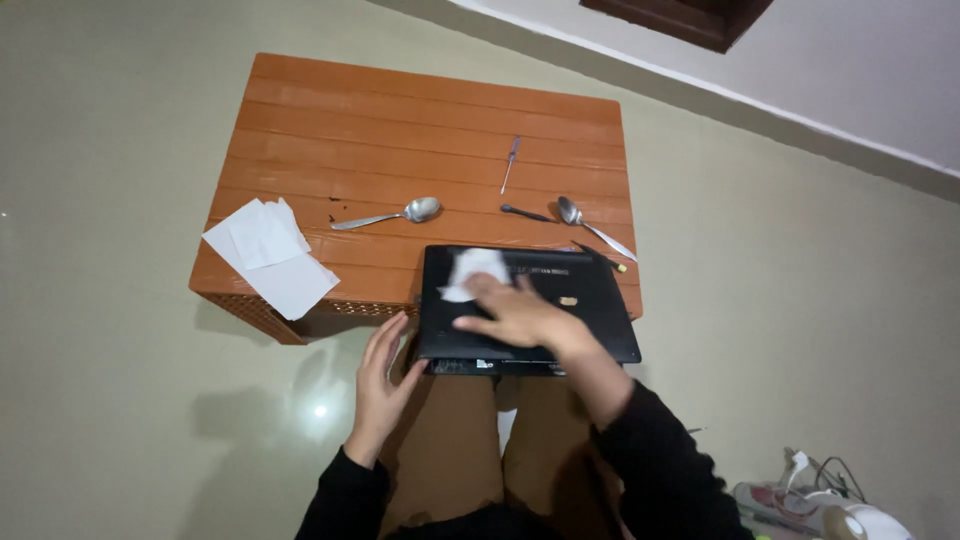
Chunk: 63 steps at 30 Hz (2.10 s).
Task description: The person is cleaning the internal components of a laptop with a tissue and then prying the bottom cover off the laptop body.
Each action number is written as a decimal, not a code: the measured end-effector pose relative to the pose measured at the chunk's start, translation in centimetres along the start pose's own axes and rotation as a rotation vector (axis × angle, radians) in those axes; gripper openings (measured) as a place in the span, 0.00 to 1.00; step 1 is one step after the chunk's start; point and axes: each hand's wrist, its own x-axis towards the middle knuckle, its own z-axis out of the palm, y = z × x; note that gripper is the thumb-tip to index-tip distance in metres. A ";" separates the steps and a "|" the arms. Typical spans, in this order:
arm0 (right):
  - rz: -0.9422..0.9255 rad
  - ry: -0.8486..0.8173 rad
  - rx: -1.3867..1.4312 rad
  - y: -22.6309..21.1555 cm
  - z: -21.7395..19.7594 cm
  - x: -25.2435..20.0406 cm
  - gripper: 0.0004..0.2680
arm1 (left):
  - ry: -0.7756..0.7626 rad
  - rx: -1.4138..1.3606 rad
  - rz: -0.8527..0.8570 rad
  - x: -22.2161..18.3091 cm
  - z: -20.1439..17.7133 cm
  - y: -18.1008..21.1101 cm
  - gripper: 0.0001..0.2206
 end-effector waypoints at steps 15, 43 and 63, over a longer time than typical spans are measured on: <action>-0.161 0.303 -0.242 4.6 5.5 -5.1 0.29 | -0.173 -0.282 -0.547 0.5 0.9 -5.9 0.32; 0.285 1.188 1.435 17.3 19.3 -14.7 0.17 | -0.184 -0.697 -0.301 -5.0 3.1 -9.9 0.51; 0.109 1.186 1.257 9.8 20.1 -27.5 0.04 | -0.307 -0.177 -0.392 -15.0 -5.2 11.3 0.38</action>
